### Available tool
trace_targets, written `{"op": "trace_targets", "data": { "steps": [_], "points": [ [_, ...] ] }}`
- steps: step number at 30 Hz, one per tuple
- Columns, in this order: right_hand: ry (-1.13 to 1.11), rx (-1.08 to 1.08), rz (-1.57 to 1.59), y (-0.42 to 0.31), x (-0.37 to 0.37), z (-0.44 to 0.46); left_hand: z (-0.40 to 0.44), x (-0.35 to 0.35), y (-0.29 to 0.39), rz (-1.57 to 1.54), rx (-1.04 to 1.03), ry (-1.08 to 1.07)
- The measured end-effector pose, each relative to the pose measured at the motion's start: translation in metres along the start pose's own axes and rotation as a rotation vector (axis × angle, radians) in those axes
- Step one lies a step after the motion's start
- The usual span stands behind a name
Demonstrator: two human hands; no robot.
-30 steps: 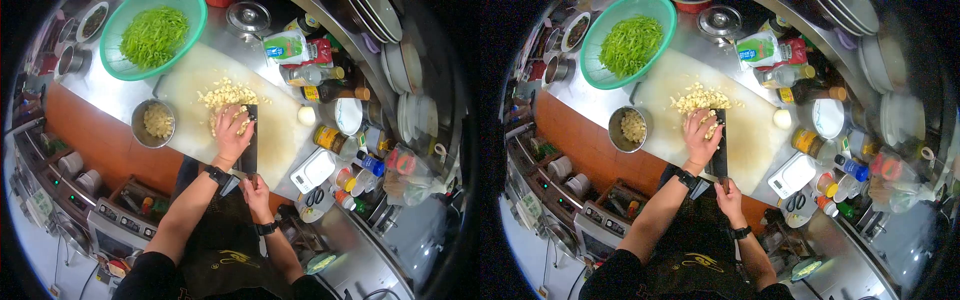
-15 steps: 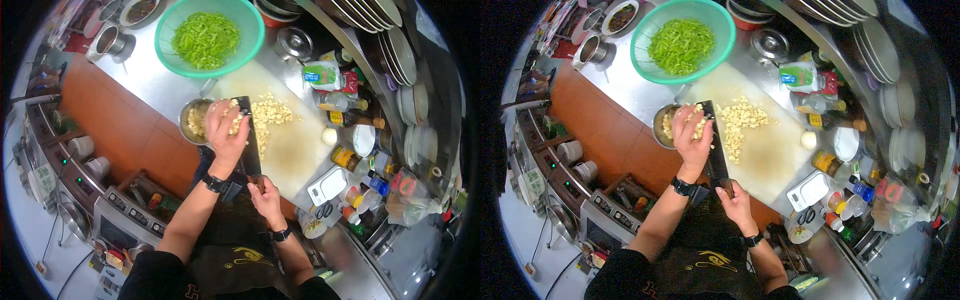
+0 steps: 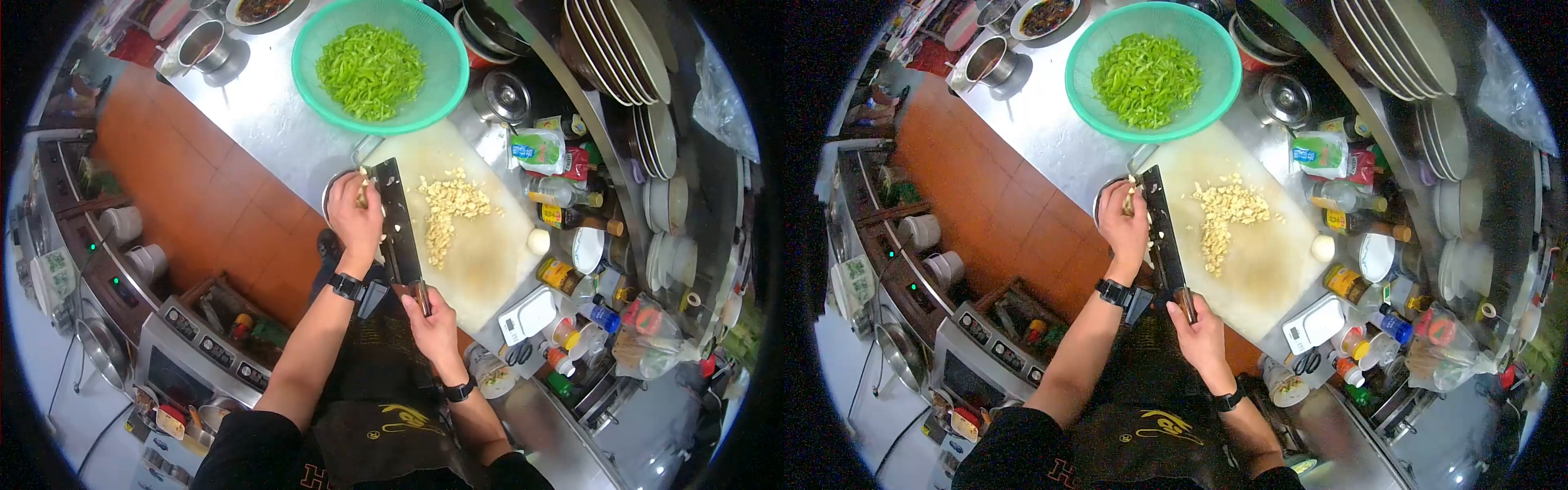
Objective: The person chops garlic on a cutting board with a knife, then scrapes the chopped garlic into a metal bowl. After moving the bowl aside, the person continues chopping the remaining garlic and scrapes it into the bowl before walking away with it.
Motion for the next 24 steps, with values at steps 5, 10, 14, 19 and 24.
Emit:
{"op": "trace_targets", "data": {
  "steps": [5,10,14,19,24],
  "points": [
    [0.012,-0.027,-0.009,-0.013,0.000,-0.007,0.001,0.006,0.006,-0.050,0.017,-0.057],
    [0.081,0.046,-0.026,-0.016,-0.001,-0.008,-0.001,0.010,0.002,-0.084,-0.074,-0.084],
    [0.134,0.088,0.015,-0.009,0.008,-0.006,0.001,-0.005,-0.008,0.022,0.004,-0.235],
    [0.114,0.027,0.181,0.023,0.027,-0.006,0.000,-0.005,0.019,0.295,-0.240,-0.578],
    [0.111,-0.048,0.461,0.058,0.051,-0.014,-0.009,0.001,0.009,0.137,-0.275,-0.499]
  ]
}}
Point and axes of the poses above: each hand's wrist, its own z-axis towards the middle knuckle, its own x-axis out of the back of the hand, y = z × x, the point moved 7 cm from there along z, towards the middle knuckle, and after that the axes turned 9 degrees about -y, right-handed, at the moved point
